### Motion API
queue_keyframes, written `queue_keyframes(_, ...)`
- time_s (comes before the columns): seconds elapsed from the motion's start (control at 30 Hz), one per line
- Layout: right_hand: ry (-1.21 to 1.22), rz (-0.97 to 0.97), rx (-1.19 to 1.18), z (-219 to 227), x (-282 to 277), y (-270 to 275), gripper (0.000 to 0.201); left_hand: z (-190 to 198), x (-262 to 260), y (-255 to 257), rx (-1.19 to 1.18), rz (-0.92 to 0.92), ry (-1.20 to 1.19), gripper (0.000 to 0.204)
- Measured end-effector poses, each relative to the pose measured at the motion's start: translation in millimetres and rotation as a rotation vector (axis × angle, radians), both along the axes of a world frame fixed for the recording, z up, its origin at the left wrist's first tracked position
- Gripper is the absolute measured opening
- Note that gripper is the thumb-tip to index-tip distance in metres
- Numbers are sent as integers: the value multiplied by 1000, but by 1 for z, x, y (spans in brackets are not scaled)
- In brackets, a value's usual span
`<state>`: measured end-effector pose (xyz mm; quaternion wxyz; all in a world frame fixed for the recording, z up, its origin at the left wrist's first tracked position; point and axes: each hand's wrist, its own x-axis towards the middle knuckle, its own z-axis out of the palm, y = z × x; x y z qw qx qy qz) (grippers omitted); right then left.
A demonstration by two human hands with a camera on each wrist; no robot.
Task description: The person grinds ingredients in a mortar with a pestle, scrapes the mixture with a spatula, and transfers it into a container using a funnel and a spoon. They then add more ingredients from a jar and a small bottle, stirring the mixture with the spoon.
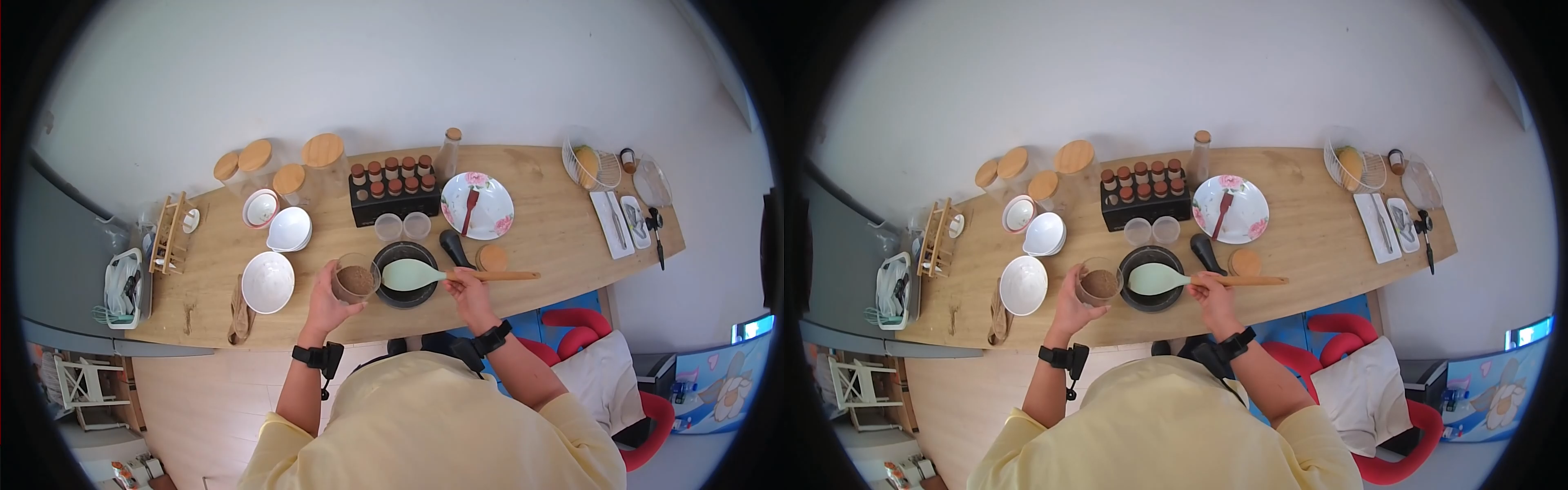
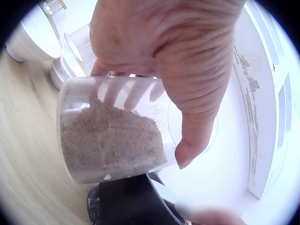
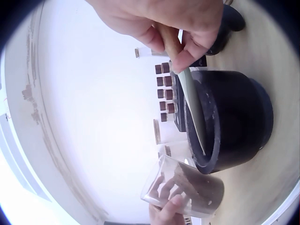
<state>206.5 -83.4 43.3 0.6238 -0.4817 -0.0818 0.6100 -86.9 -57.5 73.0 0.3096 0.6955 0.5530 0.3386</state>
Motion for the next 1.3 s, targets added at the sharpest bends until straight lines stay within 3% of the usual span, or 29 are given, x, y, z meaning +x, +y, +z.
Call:
queue_keyframes(0.23, 36, 23, 119, 66, 3, 0, 12, 3, 3, -2, -24, -29, 2, 92)
queue_keyframes(0.3, -132, 130, 351, 93, -10, -3, 11, 3, 5, -2, -12, -36, -11, 92)
queue_keyframes(0.33, -132, 129, 353, 98, -13, -5, 11, 3, 6, -2, -2, -42, -25, 92)
queue_keyframes(0.4, -594, 391, 694, 106, -18, -9, 11, 3, 7, -1, 5, -42, -38, 92)
queue_keyframes(0.43, -594, 395, 698, 113, -19, -10, 11, 4, 7, -1, 10, -42, -51, 93)
queue_keyframes(0.5, -945, 486, 863, 126, -21, -12, 10, 5, 7, -1, 13, -38, -64, 93)
queue_keyframes(0.63, -914, 534, 901, 133, -28, -15, 8, 6, 8, -1, 3, -40, -48, 95)
queue_keyframes(0.73, -1044, 466, 939, 133, -24, -13, 12, 0, 7, -1, 11, -33, -174, 96)
queue_keyframes(0.8, -526, 174, 695, 125, -16, -8, 14, -8, 5, 1, 16, 11, -184, 95)
queue_keyframes(0.83, -583, 128, 533, 120, 1, -1, 17, -12, 4, 2, 15, 58, -195, 95)
queue_keyframes(0.87, -596, 107, 534, 114, 16, 7, 17, -14, 2, 4, 20, 36, -202, 95)
queue_keyframes(0.93, -174, -179, 513, 102, 51, 23, 18, -20, 0, 8, 8, 154, -250, 93)
queue_keyframes(0.97, -192, -200, 519, 95, 69, 29, 18, -23, 0, 11, 11, 129, -263, 93)
queue_keyframes(1.03, -276, -497, 408, 80, 98, 38, 17, -27, -1, 15, 44, 223, -292, 92)
queue_keyframes(1.13, -295, -673, 289, 48, 131, 50, 19, -39, -1, 20, 75, 283, -331, 91)
queue_keyframes(1.3, -209, -724, 197, -8, 151, 57, 24, -44, 4, 23, 54, 328, -347, 92)
